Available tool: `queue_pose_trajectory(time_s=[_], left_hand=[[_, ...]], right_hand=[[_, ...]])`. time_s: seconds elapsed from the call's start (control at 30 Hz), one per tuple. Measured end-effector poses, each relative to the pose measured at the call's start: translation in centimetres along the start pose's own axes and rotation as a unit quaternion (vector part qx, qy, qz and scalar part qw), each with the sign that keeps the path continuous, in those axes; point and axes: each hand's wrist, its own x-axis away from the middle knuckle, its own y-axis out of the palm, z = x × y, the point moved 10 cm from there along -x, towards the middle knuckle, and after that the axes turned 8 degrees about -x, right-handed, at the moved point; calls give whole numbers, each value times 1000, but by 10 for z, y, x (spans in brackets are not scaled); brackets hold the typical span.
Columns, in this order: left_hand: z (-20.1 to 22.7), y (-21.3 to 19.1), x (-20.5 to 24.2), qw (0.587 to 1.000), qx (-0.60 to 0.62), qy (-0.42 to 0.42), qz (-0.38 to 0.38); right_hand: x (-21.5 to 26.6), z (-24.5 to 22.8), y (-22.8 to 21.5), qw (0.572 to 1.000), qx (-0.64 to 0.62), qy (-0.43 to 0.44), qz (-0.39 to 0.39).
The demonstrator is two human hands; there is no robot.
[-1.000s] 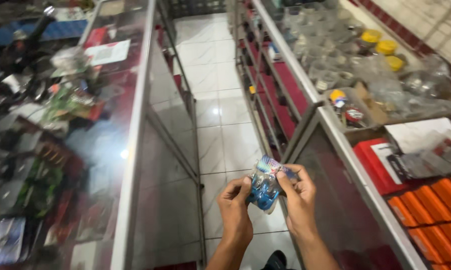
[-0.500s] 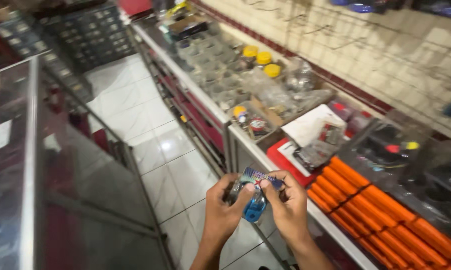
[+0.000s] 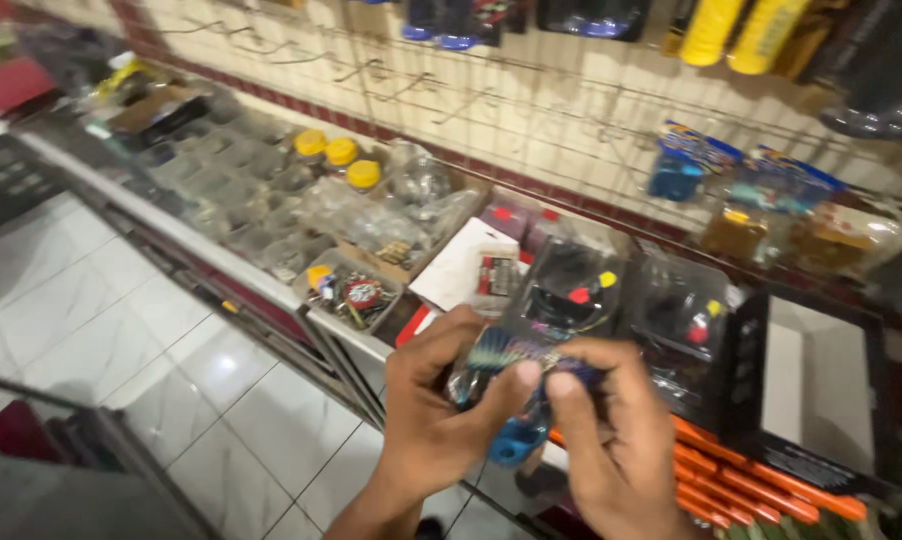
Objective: The person organizes motorcycle parts and accessories on a glass display counter and a wall rack, handling various packaged items one at a time and placing some into a cardboard box.
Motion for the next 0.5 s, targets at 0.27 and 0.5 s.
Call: queue_pose_trajectory(time_s=[0.27, 0.5], left_hand=[[68, 70, -61, 970, -72, 203, -109], [42, 124, -175, 971, 21, 155, -180]], right_hand=[[-30, -110, -56, 940, 318, -79, 101], [-145, -116, -81, 980, 189, -68, 12]])
